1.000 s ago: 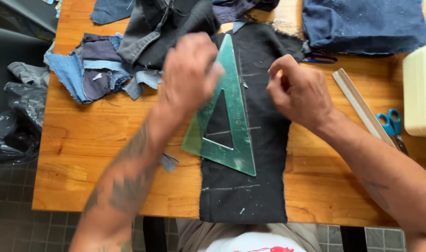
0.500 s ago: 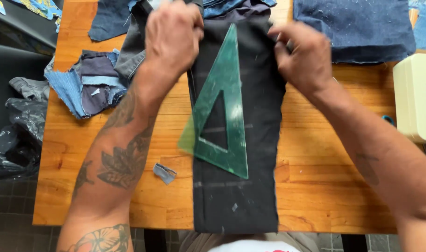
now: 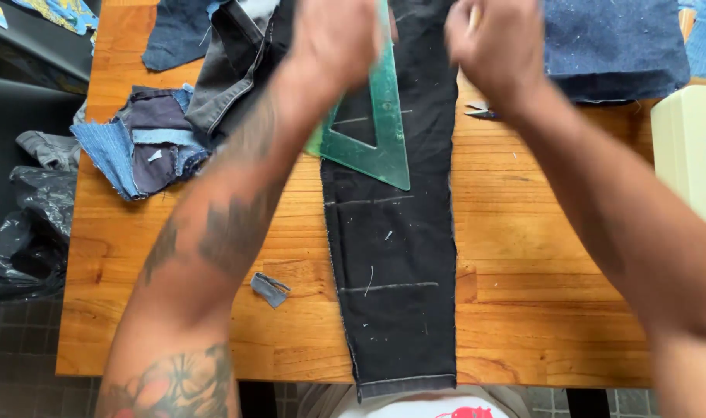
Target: The person marks a piece of black fabric using a ruler and chalk, then uses a set square to draw additional lines. They then use scissors to cut the fabric along the marked lines into smaller pieces.
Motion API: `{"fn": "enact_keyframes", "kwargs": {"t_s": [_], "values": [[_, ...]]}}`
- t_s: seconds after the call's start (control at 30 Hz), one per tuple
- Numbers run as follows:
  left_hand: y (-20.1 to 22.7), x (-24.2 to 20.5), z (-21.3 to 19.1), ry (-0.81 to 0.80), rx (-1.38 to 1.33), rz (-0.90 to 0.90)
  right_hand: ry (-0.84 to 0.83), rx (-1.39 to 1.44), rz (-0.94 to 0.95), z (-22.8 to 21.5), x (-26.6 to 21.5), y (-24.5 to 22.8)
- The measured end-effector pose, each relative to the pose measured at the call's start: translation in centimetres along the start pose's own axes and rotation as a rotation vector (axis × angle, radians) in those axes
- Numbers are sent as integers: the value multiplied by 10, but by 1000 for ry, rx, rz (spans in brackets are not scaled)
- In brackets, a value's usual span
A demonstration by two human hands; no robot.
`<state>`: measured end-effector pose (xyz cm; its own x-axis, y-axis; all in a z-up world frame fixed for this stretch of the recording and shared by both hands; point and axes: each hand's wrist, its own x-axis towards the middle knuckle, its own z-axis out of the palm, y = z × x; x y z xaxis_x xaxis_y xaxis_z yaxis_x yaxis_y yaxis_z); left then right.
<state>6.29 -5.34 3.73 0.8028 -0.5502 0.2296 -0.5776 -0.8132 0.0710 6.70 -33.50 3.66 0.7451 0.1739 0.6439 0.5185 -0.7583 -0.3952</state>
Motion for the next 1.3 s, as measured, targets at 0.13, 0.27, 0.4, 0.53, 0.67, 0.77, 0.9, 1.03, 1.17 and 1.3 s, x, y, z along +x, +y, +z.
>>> {"fn": "enact_keyframes", "kwargs": {"t_s": [0.13,0.27,0.4,0.53,0.67,0.77,0.9,1.03,1.17,1.3], "values": [[21,-33,22,-178,-62,37,-351,183,-184,-44,-86,-78],[33,-95,17,-197,-228,75,-691,229,-89,-61,-146,-90],[62,-134,9,-154,-208,54,-697,224,-52,-59,-157,-89],[67,-160,2,130,-186,98,-692,206,-47,-55,-163,-91],[50,-175,21,175,-282,247,-550,202,-85,-50,-173,-85],[90,-205,-7,144,-413,313,-525,194,-106,-46,-175,-84],[144,-250,-35,37,-498,314,-525,214,-118,-48,-172,-81],[174,-277,-48,-56,-511,277,-571,242,-139,-53,-170,-86],[188,-291,-57,-61,-503,256,-566,254,-124,-51,-170,-85],[188,-300,-63,-86,-522,246,-555,248,-117,-52,-171,-87]]}}
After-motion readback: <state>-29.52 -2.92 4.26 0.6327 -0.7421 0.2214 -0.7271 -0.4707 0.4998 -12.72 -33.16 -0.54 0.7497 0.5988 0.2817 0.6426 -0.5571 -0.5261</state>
